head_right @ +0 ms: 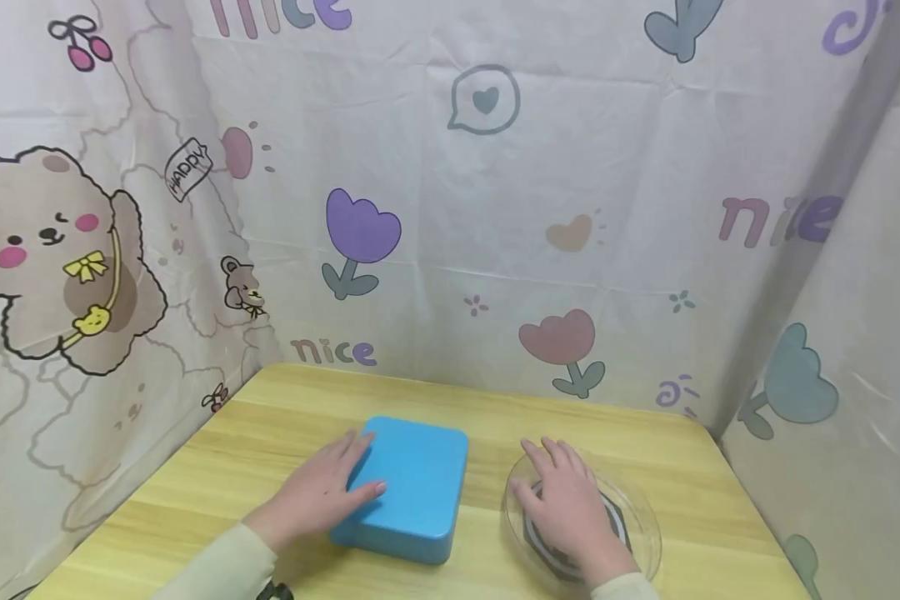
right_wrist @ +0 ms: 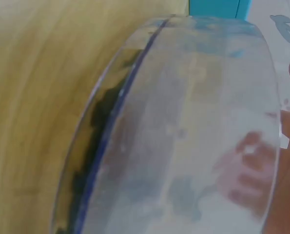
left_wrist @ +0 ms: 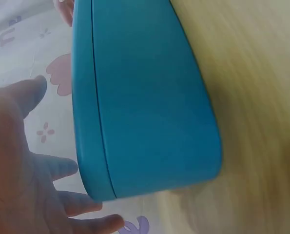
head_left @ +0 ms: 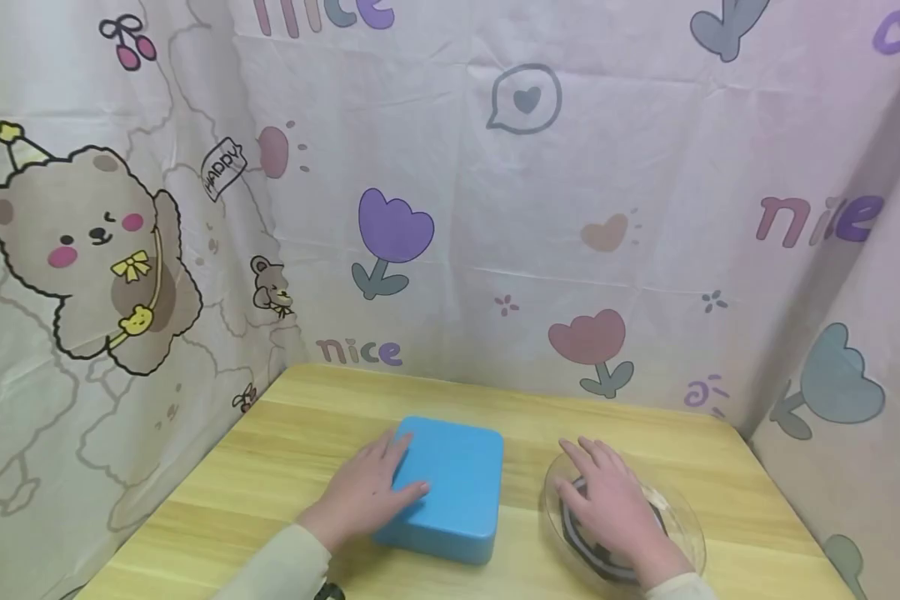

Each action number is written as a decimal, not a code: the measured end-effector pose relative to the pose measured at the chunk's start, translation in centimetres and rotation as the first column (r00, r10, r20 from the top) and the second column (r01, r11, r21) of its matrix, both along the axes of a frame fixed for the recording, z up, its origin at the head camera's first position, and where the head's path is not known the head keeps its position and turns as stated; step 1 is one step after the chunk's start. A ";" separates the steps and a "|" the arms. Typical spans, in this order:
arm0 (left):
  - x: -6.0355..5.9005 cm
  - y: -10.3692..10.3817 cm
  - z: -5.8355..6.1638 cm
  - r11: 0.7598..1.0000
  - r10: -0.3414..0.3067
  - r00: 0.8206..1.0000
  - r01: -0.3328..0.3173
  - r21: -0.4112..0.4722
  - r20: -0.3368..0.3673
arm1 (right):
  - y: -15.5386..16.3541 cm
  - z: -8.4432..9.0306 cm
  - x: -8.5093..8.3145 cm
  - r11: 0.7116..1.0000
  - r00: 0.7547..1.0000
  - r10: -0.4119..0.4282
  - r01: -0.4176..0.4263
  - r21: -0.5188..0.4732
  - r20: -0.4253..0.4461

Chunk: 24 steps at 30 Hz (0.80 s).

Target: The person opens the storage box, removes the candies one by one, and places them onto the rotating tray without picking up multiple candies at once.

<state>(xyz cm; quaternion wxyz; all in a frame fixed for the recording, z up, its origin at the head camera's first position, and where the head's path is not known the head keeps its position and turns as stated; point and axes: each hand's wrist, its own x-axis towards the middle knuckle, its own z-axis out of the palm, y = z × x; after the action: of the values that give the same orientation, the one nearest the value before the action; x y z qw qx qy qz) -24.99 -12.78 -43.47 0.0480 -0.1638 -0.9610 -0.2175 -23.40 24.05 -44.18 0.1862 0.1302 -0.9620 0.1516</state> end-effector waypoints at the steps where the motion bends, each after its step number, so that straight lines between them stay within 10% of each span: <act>1: 0.1 -0.2 0.0 1.000 0.002 1.000 -0.002 0.003 0.011 | 0.0 0.0 0.0 1.000 1.000 0.002 -0.002 0.001 0.000; 24: 1.1 -2.6 -2.1 0.984 -0.078 0.978 0.044 0.175 0.192 | 0.3 -0.7 0.4 0.999 0.999 0.029 -0.028 0.034 -0.027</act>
<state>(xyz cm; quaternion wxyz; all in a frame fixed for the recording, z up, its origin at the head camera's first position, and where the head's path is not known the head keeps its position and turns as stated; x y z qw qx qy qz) -23.88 -15.35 -45.58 -0.0406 -0.1663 -0.9335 -0.3151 -22.97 24.39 -44.83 0.1950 0.1491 -0.9598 0.1362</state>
